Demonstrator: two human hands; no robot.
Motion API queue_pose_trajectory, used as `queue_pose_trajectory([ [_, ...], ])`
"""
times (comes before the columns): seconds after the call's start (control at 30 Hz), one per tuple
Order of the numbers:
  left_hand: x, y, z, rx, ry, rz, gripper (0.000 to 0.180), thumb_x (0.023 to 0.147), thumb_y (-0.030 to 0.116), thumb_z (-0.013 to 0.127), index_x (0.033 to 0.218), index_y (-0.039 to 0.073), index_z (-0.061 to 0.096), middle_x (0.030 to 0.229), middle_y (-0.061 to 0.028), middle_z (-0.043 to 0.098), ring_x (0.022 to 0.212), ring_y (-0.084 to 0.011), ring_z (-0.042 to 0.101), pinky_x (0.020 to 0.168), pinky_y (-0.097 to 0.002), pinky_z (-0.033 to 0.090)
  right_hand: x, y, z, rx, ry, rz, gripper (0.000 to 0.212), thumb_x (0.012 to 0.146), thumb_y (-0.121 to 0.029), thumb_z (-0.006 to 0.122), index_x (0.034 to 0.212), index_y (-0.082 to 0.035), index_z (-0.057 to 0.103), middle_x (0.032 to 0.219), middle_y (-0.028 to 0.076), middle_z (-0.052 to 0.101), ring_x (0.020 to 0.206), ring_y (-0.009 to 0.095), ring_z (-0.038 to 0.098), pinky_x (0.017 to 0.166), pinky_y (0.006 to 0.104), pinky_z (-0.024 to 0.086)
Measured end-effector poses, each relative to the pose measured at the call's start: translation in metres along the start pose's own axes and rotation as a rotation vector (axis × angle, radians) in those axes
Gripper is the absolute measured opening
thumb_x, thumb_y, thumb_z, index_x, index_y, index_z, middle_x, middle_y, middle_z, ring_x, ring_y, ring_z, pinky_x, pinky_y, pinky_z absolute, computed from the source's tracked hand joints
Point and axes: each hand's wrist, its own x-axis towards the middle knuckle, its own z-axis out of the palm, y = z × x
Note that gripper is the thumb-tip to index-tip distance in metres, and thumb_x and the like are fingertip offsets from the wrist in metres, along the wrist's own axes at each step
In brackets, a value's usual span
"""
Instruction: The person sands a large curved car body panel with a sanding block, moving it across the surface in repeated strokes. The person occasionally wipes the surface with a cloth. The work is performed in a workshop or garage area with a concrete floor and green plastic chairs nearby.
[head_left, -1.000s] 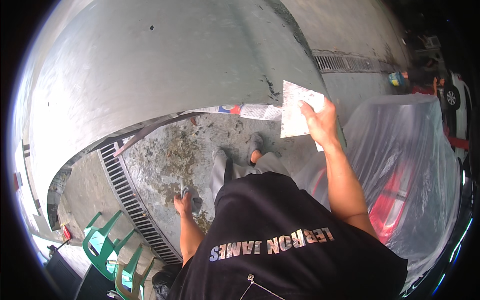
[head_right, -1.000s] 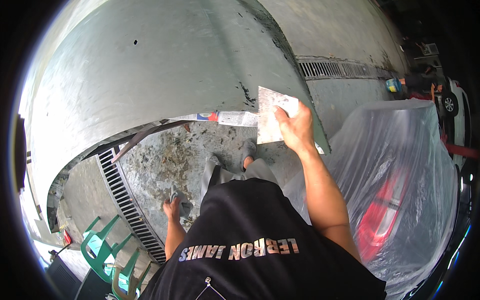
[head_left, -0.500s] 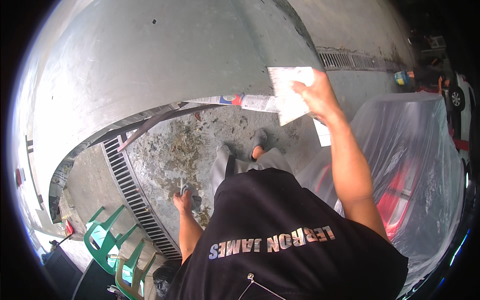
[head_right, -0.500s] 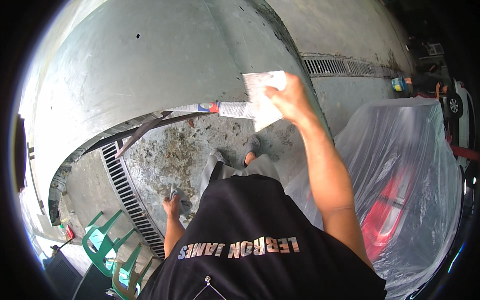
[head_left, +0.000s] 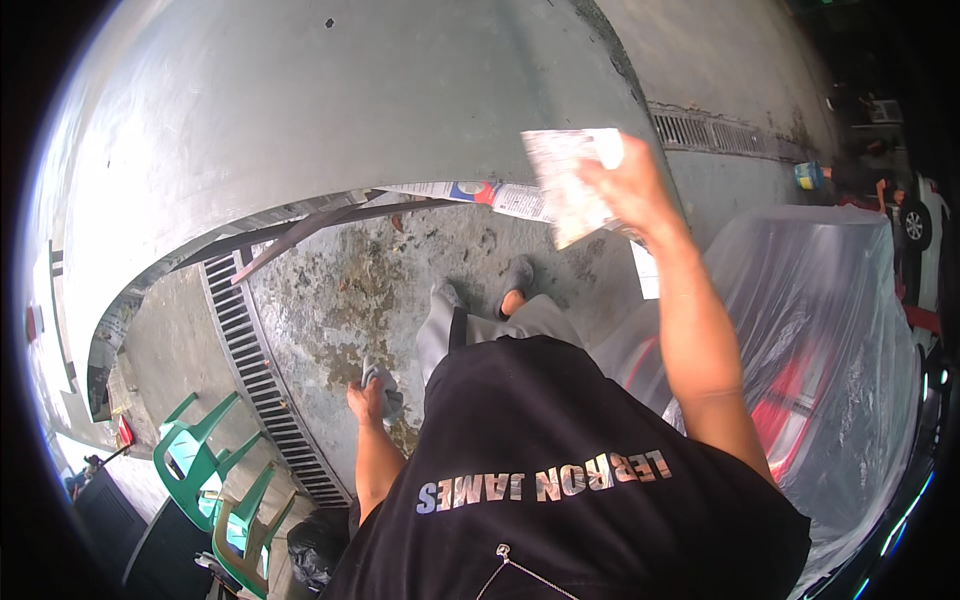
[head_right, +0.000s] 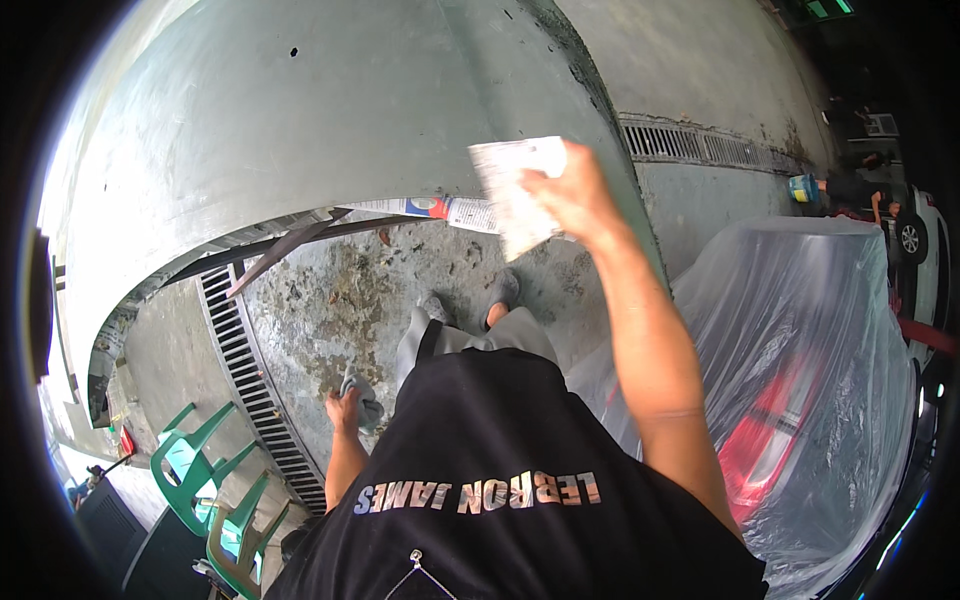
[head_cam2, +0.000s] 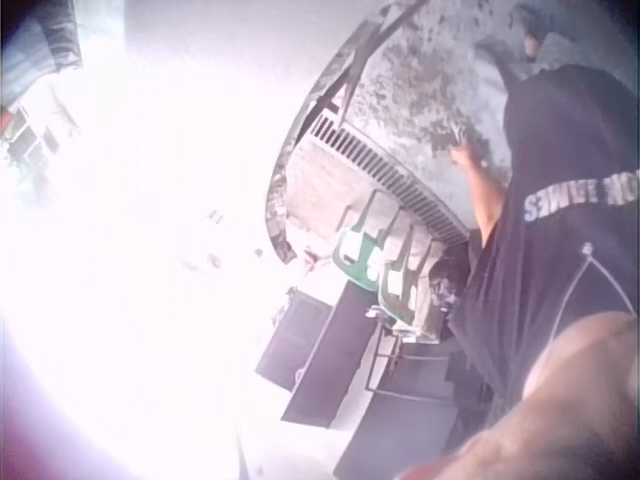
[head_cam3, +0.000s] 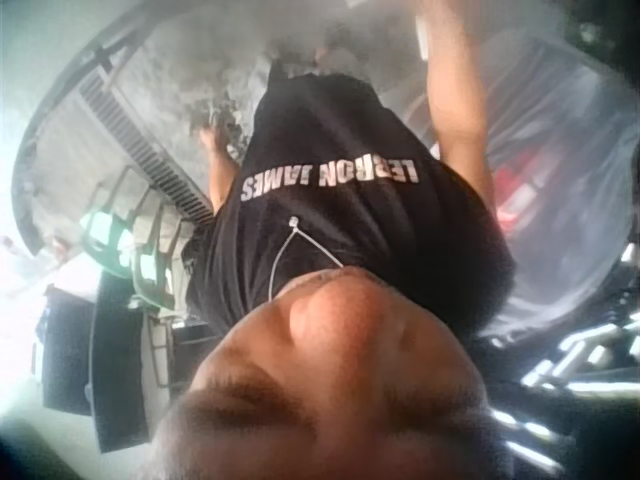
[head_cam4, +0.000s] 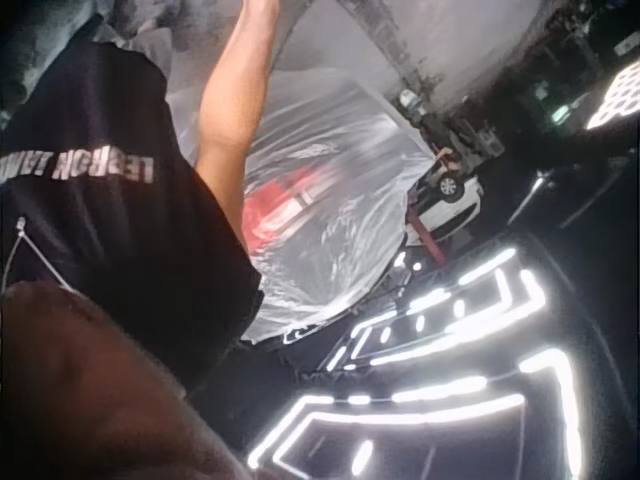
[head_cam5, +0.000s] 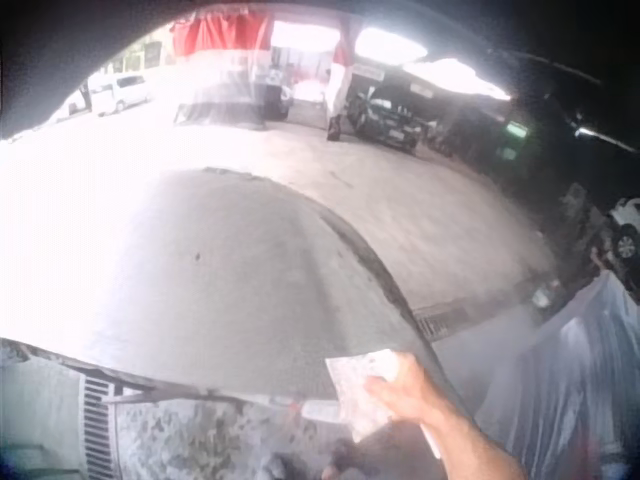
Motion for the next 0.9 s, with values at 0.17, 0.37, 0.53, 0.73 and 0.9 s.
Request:
queue_pose_trajectory([
  [0.17,0.001,0.007,-0.001,-0.06,0.035,0.023,0.06,0.072,0.034,0.083,0.115,-0.006,0.07,0.11,-0.0272,0.074,0.107,-0.0418,0.071,0.095,-0.0464,0.053,-0.022,0.008,-0.053,0.092,-0.046,0.049,0.029,0.091,0.0,0.07,0.118,0.007,0.07,0.106,0.012,0.077,0.09,0.017,0.074,0.081,0.0331,0.061],
  [0.37,0.006,0.005,-0.002,-0.041,0.024,0.015,0.058,0.074,0.033,0.083,0.115,-0.006,0.07,0.109,-0.0274,0.074,0.106,-0.0421,0.07,0.094,-0.047,0.053,-0.009,-0.016,-0.051,-0.034,-0.294,-0.027,0.035,0.089,-0.011,0.079,0.119,0.004,0.07,0.1,0.008,0.077,0.087,0.015,0.07,0.083,0.0335,0.057],
  [0.53,-0.006,0.02,-0.01,-0.028,0.067,0.005,0.059,0.074,0.033,0.082,0.117,-0.006,0.069,0.107,-0.0281,0.074,0.106,-0.0426,0.07,0.094,-0.0473,0.053,0.005,-0.036,-0.011,-0.444,-0.506,-0.091,0.034,0.087,-0.021,0.082,0.113,0.0,0.074,0.089,0.004,0.077,0.074,0.017,0.065,0.074,0.0361,0.055],
  [0.73,-0.031,0.013,-0.021,-0.084,0.145,0.008,0.059,0.074,0.032,0.083,0.115,-0.008,0.069,0.106,-0.0303,0.073,0.102,-0.0422,0.071,0.091,-0.0467,0.054,0.036,-0.026,-0.056,-0.043,-0.404,-0.074,0.03,0.088,-0.019,0.081,0.11,-0.001,0.074,0.091,0.004,0.077,0.08,0.012,0.071,0.074,0.0305,0.059],
  [0.9,-0.059,-0.027,0.001,-0.123,0.153,-0.112,0.061,0.074,0.031,0.084,0.116,-0.009,0.067,0.106,-0.0289,0.073,0.1,-0.0422,0.071,0.089,-0.0463,0.054,0.045,-0.045,-0.032,-0.563,-0.623,-0.164,0.028,0.087,-0.017,0.08,0.109,0.001,0.074,0.081,0.0,0.071,0.072,0.009,0.059,0.066,0.0299,0.05],
])
